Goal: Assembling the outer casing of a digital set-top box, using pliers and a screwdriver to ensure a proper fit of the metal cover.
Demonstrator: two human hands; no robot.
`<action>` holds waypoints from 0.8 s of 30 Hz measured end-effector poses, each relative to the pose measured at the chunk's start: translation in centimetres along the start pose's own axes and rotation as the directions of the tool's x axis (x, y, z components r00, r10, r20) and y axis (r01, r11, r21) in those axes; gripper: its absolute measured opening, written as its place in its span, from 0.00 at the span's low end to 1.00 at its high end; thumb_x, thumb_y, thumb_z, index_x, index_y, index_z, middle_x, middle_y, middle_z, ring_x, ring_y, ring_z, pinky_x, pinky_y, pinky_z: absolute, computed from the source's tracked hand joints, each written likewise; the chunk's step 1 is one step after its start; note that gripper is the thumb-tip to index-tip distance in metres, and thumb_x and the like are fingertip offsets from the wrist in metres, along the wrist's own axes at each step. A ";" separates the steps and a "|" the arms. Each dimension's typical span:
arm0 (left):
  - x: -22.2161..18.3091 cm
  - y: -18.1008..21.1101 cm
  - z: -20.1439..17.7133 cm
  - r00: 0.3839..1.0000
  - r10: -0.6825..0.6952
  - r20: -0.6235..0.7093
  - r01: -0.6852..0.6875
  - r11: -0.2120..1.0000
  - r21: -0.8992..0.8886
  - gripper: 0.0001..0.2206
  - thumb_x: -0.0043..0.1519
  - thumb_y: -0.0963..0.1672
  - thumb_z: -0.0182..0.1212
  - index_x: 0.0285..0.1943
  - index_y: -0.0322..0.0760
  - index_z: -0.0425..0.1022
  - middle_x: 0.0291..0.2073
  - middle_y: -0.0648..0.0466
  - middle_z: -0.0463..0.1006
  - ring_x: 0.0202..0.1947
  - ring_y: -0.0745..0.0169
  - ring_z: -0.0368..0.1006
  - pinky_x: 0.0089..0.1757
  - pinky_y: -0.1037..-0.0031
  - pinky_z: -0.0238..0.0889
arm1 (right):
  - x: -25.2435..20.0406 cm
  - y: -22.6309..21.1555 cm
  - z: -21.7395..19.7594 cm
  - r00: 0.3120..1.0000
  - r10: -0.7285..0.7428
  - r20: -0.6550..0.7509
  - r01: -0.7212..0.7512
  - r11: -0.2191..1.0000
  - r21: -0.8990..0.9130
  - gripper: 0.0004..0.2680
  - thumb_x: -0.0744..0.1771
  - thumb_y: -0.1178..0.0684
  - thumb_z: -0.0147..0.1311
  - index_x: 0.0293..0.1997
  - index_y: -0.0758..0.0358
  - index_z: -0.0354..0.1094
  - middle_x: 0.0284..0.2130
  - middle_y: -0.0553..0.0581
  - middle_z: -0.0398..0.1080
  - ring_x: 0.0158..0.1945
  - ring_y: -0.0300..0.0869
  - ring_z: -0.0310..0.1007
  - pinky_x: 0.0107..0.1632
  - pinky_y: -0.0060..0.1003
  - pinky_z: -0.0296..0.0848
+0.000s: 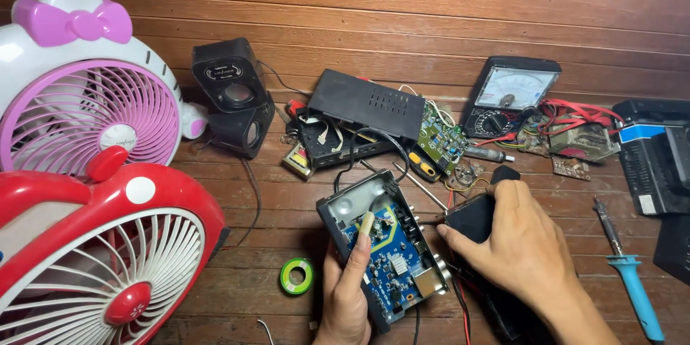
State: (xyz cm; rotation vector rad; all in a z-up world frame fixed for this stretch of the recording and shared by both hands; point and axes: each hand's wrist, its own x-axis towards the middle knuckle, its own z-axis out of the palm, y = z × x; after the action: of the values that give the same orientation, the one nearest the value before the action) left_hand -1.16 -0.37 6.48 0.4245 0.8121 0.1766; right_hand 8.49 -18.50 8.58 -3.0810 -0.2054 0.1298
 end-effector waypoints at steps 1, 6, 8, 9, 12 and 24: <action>0.1 0.0 0.0 1.000 0.001 -0.005 -0.001 1.000 0.000 0.24 0.58 0.40 0.57 0.66 0.28 0.72 0.49 0.33 0.81 0.47 0.36 0.77 0.48 0.53 0.71 | 0.1 0.0 0.2 1.000 -0.003 0.004 0.003 1.000 0.001 0.30 0.57 0.24 0.64 0.46 0.58 0.58 0.43 0.59 0.67 0.49 0.60 0.72 0.46 0.60 0.73; 0.7 0.1 0.0 0.998 -0.030 -0.047 0.032 0.998 0.054 0.25 0.56 0.41 0.61 0.64 0.26 0.76 0.46 0.33 0.82 0.46 0.38 0.78 0.45 0.53 0.72 | 0.2 0.6 1.2 0.996 -0.089 -0.019 0.088 0.994 -0.060 0.27 0.59 0.24 0.60 0.48 0.54 0.60 0.44 0.57 0.66 0.53 0.54 0.71 0.48 0.56 0.76; 0.7 0.2 0.3 0.999 -0.030 -0.042 0.032 0.998 0.056 0.24 0.56 0.40 0.61 0.64 0.27 0.77 0.49 0.34 0.83 0.48 0.37 0.79 0.46 0.52 0.72 | 0.2 0.5 1.4 0.994 -0.109 -0.033 0.103 0.985 -0.138 0.28 0.59 0.21 0.58 0.48 0.54 0.60 0.44 0.56 0.66 0.52 0.53 0.72 0.46 0.55 0.78; 0.6 0.3 0.5 0.999 -0.031 -0.036 0.033 0.998 0.057 0.24 0.56 0.39 0.61 0.64 0.27 0.78 0.51 0.35 0.83 0.50 0.37 0.79 0.47 0.51 0.73 | 0.2 0.5 1.5 0.991 -0.128 -0.045 0.115 0.969 -0.217 0.29 0.59 0.18 0.55 0.47 0.53 0.60 0.43 0.55 0.65 0.51 0.52 0.72 0.45 0.53 0.79; 0.9 -0.1 -0.2 0.998 0.043 0.036 -0.048 0.989 0.139 0.24 0.55 0.39 0.63 0.63 0.26 0.78 0.51 0.36 0.84 0.50 0.41 0.80 0.49 0.54 0.74 | 0.1 0.3 1.0 0.978 -0.178 -0.110 0.137 0.941 -0.308 0.31 0.57 0.14 0.52 0.49 0.48 0.64 0.40 0.53 0.67 0.46 0.51 0.74 0.43 0.52 0.79; 0.2 0.1 -0.6 0.981 0.080 0.179 -0.158 0.865 0.477 0.22 0.52 0.45 0.69 0.56 0.33 0.86 0.51 0.48 0.90 0.51 0.60 0.84 0.51 0.70 0.77 | -0.7 0.3 -1.5 0.690 -0.464 -0.556 0.620 0.775 0.121 0.17 0.67 0.48 0.57 0.57 0.69 0.69 0.51 0.67 0.71 0.56 0.56 0.72 0.61 0.46 0.69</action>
State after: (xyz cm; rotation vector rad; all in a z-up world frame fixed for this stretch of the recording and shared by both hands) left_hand -1.51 -0.08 6.01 0.9612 0.6722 0.0477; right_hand 7.95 -19.00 10.07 -2.4843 -0.9631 -0.6001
